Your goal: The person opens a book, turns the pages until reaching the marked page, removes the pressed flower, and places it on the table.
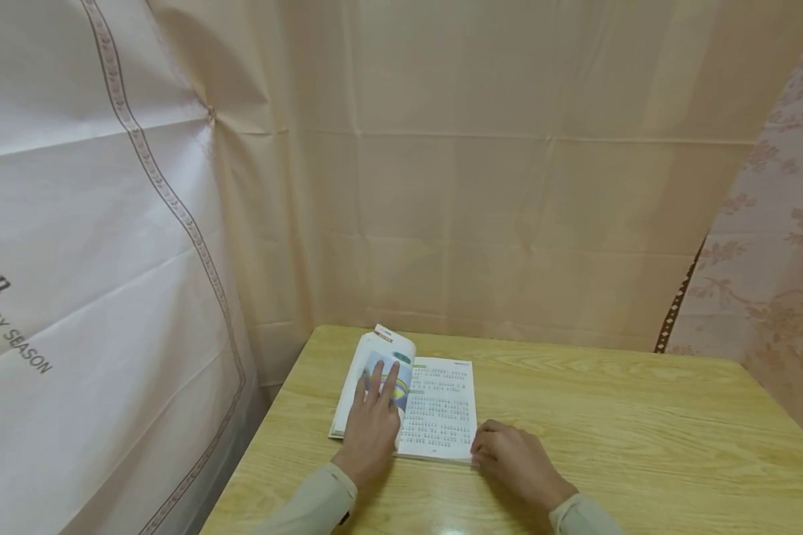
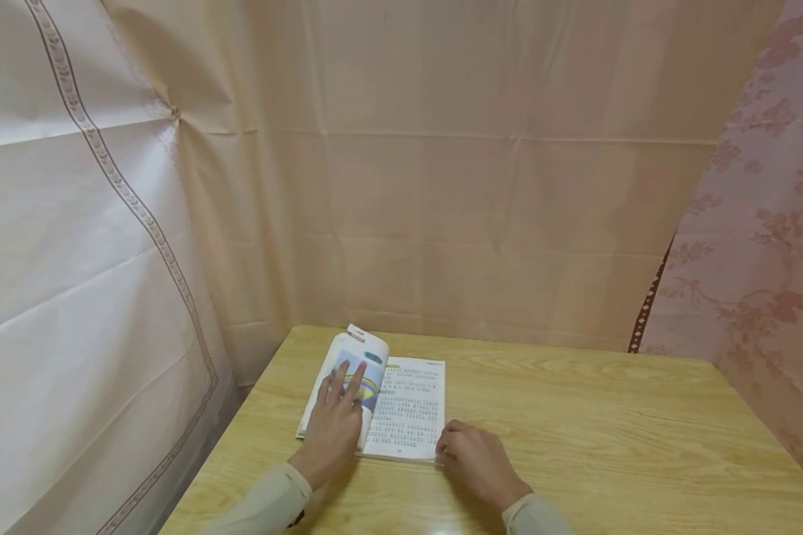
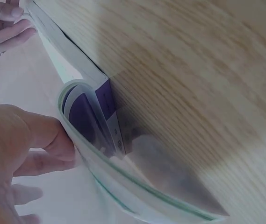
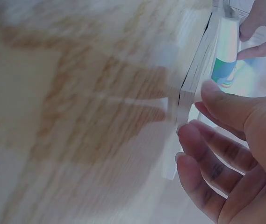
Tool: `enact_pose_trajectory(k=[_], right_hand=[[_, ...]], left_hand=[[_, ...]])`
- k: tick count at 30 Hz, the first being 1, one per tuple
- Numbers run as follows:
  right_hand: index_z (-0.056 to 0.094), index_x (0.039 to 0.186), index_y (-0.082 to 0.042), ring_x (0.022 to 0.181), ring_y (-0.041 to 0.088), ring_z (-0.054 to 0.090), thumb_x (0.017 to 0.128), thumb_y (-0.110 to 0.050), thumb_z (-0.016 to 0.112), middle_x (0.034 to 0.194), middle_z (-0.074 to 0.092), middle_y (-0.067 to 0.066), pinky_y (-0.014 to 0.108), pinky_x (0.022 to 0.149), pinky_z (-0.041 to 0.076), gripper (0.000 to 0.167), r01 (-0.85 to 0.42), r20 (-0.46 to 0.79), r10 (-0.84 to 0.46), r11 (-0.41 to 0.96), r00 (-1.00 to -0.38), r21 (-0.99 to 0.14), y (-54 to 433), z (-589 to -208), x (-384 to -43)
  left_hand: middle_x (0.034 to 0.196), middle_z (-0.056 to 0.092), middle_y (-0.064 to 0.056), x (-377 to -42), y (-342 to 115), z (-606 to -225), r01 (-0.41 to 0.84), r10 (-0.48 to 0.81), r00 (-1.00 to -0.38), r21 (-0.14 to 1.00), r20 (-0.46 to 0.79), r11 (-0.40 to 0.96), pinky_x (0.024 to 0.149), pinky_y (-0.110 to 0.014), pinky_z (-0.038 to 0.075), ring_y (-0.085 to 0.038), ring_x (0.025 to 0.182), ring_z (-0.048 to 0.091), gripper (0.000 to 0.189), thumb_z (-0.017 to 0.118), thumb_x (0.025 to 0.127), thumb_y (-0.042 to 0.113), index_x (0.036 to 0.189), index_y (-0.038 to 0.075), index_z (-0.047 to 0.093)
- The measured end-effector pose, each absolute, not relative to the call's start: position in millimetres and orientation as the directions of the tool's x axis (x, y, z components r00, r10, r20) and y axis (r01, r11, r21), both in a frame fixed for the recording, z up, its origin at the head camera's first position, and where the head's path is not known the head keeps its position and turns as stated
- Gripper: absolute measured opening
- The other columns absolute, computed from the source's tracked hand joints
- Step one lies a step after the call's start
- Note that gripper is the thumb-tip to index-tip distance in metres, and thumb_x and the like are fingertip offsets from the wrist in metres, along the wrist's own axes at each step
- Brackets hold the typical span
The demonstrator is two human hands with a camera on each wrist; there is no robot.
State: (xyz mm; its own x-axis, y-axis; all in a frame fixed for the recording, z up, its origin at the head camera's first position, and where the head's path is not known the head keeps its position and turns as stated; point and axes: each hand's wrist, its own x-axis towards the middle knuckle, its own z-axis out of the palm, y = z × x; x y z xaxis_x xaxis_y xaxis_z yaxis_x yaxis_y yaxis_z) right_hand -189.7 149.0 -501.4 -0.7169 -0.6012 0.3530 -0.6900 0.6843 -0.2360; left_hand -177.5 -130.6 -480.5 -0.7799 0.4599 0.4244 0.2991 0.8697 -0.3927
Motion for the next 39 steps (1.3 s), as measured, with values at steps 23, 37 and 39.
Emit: enact_pose_trajectory(k=[23,37,39], right_hand=[[0.077,0.085,-0.017,0.069,-0.002,0.058,0.084,-0.015,0.084,0.088,0.07,-0.012,0.021,0.058,0.05,0.008,-0.689,0.472,-0.543,0.691,-0.695,-0.22,143.5,-495.5,-186.9],[0.075,0.105,-0.013,0.058,-0.01,0.043,0.083,-0.013,0.086,0.103,0.07,-0.003,0.014,0.049,0.041,0.025,-0.699,0.58,-0.466,0.659,-0.669,-0.278,142.5,-488.9,-185.8],[0.073,0.116,-0.011,0.057,-0.01,0.042,0.083,-0.014,0.087,0.108,0.07,0.002,0.014,0.048,0.041,0.036,-0.675,0.56,-0.447,0.672,-0.698,-0.305,143.0,-488.2,-185.9]], left_hand=[[0.084,0.055,-0.003,-172.1,-119.3,-489.5,0.379,0.488,-0.774,-0.322,0.404,0.868,0.058,-0.027,0.049,-0.019,0.077,0.05,0.073,0.063,0.082,0.078,0.092,0.006,0.067],[0.088,0.059,-0.007,-169.3,-113.0,-488.6,0.326,0.444,-0.797,-0.329,0.409,0.886,0.057,-0.032,0.05,-0.022,0.081,0.058,0.048,0.07,0.09,0.054,0.094,0.006,0.069],[0.087,0.058,-0.007,-169.7,-112.6,-488.0,0.324,0.429,-0.806,-0.304,0.408,0.896,0.055,-0.031,0.049,-0.022,0.08,0.058,0.039,0.069,0.091,0.045,0.094,0.006,0.068]])
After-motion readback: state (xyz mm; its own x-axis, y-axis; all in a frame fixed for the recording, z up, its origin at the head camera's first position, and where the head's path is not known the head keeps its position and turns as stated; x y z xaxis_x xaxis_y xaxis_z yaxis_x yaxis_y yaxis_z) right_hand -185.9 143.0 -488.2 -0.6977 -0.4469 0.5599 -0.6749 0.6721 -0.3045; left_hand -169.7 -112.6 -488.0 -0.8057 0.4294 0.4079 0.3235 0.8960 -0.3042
